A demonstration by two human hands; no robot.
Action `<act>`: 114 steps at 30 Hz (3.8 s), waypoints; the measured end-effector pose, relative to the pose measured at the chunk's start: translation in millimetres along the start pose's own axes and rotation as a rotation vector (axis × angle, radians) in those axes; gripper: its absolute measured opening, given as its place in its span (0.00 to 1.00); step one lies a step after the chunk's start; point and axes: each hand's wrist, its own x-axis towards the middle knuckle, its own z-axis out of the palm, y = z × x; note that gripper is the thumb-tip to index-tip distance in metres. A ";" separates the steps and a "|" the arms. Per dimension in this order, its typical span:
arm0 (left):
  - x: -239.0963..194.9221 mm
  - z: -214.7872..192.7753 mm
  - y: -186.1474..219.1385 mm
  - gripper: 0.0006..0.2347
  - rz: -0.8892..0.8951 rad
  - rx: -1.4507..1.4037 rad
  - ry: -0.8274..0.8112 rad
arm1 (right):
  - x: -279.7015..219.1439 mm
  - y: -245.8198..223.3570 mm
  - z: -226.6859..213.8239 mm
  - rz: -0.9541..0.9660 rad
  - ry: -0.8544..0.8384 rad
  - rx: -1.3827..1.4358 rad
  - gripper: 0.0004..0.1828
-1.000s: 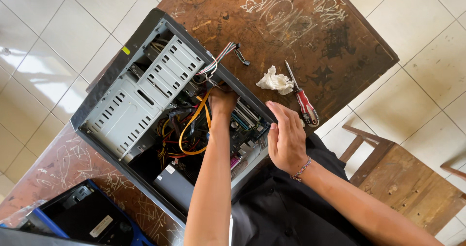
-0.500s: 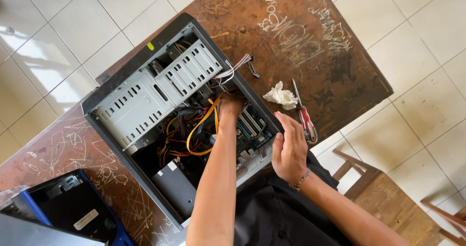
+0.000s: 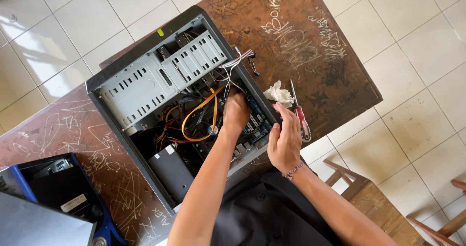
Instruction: The person connects several small front-panel wires to the motherboard inside an open desktop computer case. They handle individual connectors, align them with pins, and press them into place on the board.
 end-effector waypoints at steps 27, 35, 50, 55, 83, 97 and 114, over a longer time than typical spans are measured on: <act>-186.6 -140.5 116.0 0.09 -0.052 -0.153 0.435 | 108.1 154.6 36.7 0.357 -0.617 0.238 0.15; -187.3 -131.7 118.7 0.07 -0.186 -0.047 0.592 | 179.3 184.7 119.5 0.075 -0.842 0.107 0.34; -190.0 -138.8 125.0 0.08 -0.224 -0.090 0.613 | 200.5 129.9 -19.5 0.373 -1.070 0.596 0.15; -179.3 -142.7 147.9 0.08 -0.195 -0.421 0.680 | 190.9 124.1 -44.0 0.404 -1.037 0.769 0.10; -176.0 -141.1 176.2 0.13 0.016 -1.143 0.701 | 119.0 40.5 -40.4 0.436 -0.785 0.836 0.19; -175.1 -148.0 170.8 0.11 0.027 -1.125 0.738 | 125.4 33.8 -53.4 0.435 -0.896 0.989 0.21; -183.0 -167.4 189.4 0.13 0.085 -1.069 0.695 | 120.3 46.3 -42.0 0.508 -0.857 0.999 0.17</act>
